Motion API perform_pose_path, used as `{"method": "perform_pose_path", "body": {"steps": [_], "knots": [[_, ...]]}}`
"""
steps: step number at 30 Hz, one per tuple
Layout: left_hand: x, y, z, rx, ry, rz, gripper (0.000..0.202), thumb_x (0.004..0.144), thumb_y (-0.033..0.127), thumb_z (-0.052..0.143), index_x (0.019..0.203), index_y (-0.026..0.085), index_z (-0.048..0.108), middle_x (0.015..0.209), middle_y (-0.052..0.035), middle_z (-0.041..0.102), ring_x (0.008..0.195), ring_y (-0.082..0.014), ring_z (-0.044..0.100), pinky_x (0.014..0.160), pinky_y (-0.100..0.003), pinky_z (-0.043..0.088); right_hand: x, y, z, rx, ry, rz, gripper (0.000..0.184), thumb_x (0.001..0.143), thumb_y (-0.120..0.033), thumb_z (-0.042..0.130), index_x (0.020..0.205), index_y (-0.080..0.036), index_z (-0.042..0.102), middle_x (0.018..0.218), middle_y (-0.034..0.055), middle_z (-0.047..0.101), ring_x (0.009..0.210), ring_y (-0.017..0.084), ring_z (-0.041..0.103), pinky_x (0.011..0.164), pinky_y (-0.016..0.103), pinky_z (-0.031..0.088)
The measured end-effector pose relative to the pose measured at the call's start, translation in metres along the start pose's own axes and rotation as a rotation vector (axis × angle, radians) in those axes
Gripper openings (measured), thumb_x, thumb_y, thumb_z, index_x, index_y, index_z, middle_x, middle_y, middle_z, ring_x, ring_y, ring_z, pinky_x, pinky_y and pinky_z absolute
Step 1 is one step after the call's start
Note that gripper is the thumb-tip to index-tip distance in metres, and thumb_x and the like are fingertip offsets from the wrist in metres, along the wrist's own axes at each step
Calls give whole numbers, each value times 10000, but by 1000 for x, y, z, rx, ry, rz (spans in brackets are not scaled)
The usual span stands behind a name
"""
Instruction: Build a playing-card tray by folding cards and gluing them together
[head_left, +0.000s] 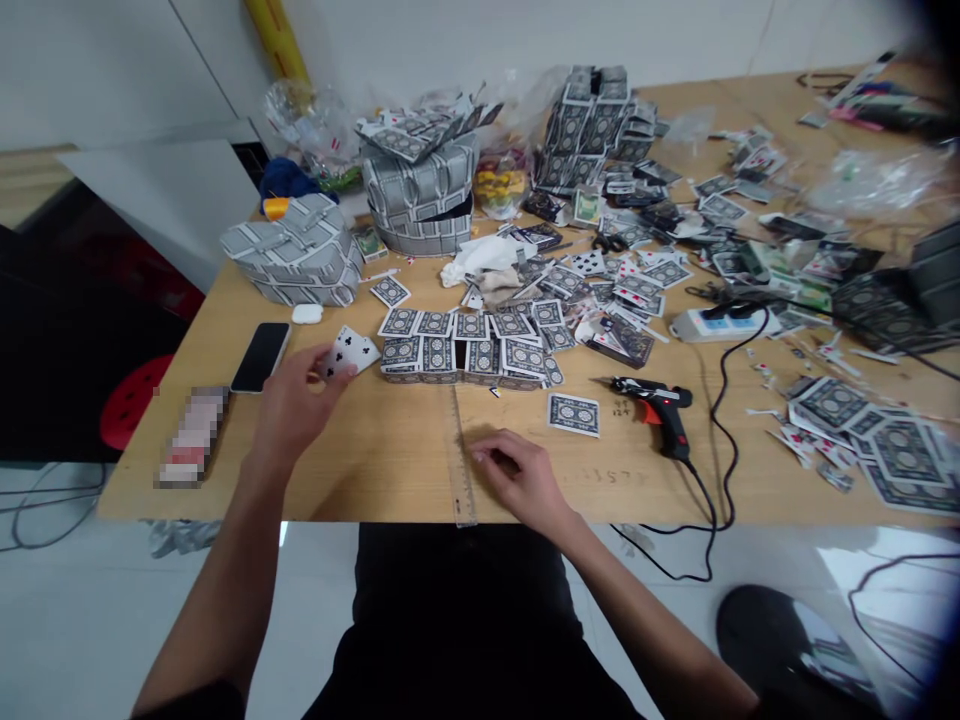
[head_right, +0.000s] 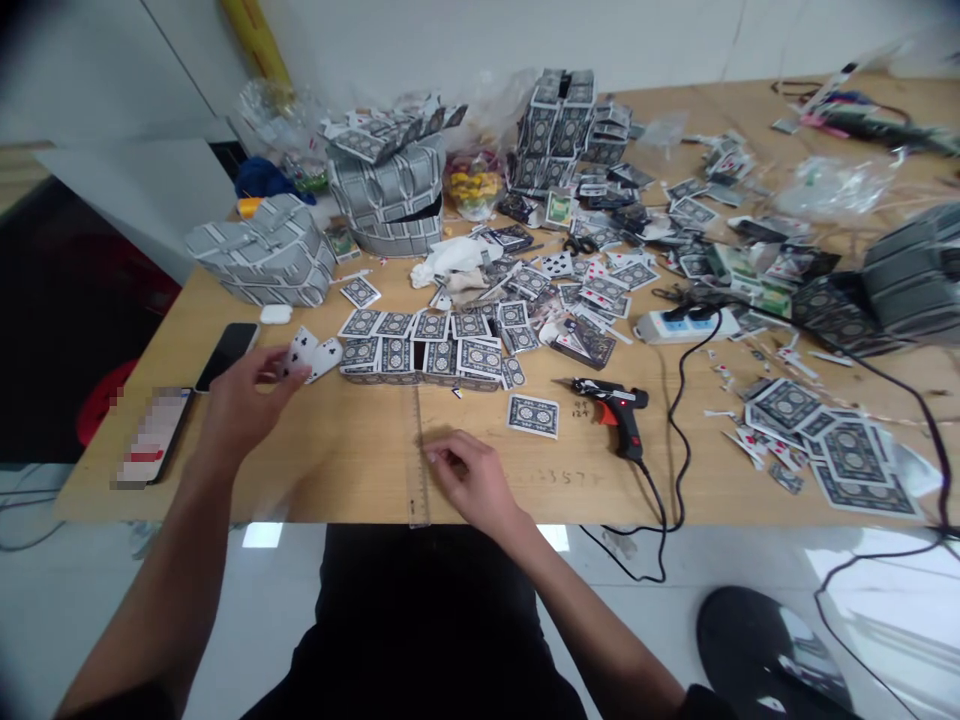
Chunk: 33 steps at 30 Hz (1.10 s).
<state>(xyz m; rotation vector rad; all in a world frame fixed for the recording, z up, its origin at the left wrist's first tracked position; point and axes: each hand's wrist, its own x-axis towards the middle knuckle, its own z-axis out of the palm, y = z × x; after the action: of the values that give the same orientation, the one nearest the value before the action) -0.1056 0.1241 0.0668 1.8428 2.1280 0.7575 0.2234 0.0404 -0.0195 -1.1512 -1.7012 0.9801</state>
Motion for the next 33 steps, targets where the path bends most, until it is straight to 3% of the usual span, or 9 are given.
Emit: {"method": "perform_pose_path", "body": {"steps": [2,6,8,10,16,22,25,28,33], "knots": [[-26,13,0,-218,-141,-1,590,947,665,640,1280,188,736,1204,-108,785,985,-261,732,895,-379,583,-2,-3,-2,19,20,-38,145,1031,-235,641,1061,-230,783,973,81,798,871,222,749,728,334,578],[-79,37,23,-660,-613,-87,630,1056,683,442,777,181,701,748,-66,737,705,-200,686,710,-319,555,-8,-15,-6,65,49,-49,127,1040,-260,663,1106,-240,770,967,72,788,873,220,741,781,355,591],[-98,47,40,-756,-838,-146,554,1033,663,546,772,186,656,624,-15,656,593,-167,639,622,-286,520,-9,-23,-8,139,34,18,157,1041,-304,683,1168,-247,758,1003,70,788,896,220,744,822,361,604],[-110,56,56,-835,-890,-203,539,1010,691,574,843,184,652,634,3,648,532,-144,610,544,-262,485,-9,-30,-10,242,-4,105,225,1054,-364,674,1243,-258,736,1075,73,789,954,228,752,872,370,613],[-111,63,82,-851,-805,-215,611,938,778,609,781,188,601,602,34,550,475,-113,507,426,-234,415,-5,-35,-11,571,-125,355,376,1094,-536,559,1345,-282,677,1073,48,731,774,181,708,736,355,629],[-112,60,81,-638,-694,-42,497,1041,632,545,812,198,625,664,15,622,589,-141,599,566,-256,490,1,-28,-8,492,-162,434,588,928,-415,813,1440,-274,560,912,-5,706,685,158,663,615,292,591],[-121,59,71,-521,-586,78,303,1085,485,542,1150,230,692,978,-36,766,865,-192,726,791,-313,583,4,-17,-16,394,-86,466,479,913,-411,794,1314,-236,599,929,19,736,675,174,692,612,314,596],[-133,57,65,-345,-499,254,323,1049,424,627,1322,252,656,1326,-110,724,1220,-278,701,1068,-447,566,7,-7,-26,261,2,470,435,901,-363,770,1273,-225,592,918,23,748,662,187,705,603,324,599],[-147,59,70,-92,-488,526,877,830,539,882,1555,216,510,1665,-200,482,1563,-430,432,1277,-636,387,13,-2,-31,-6,-4,326,474,905,-217,705,1373,-236,633,936,35,781,732,209,726,649,324,591]]}}
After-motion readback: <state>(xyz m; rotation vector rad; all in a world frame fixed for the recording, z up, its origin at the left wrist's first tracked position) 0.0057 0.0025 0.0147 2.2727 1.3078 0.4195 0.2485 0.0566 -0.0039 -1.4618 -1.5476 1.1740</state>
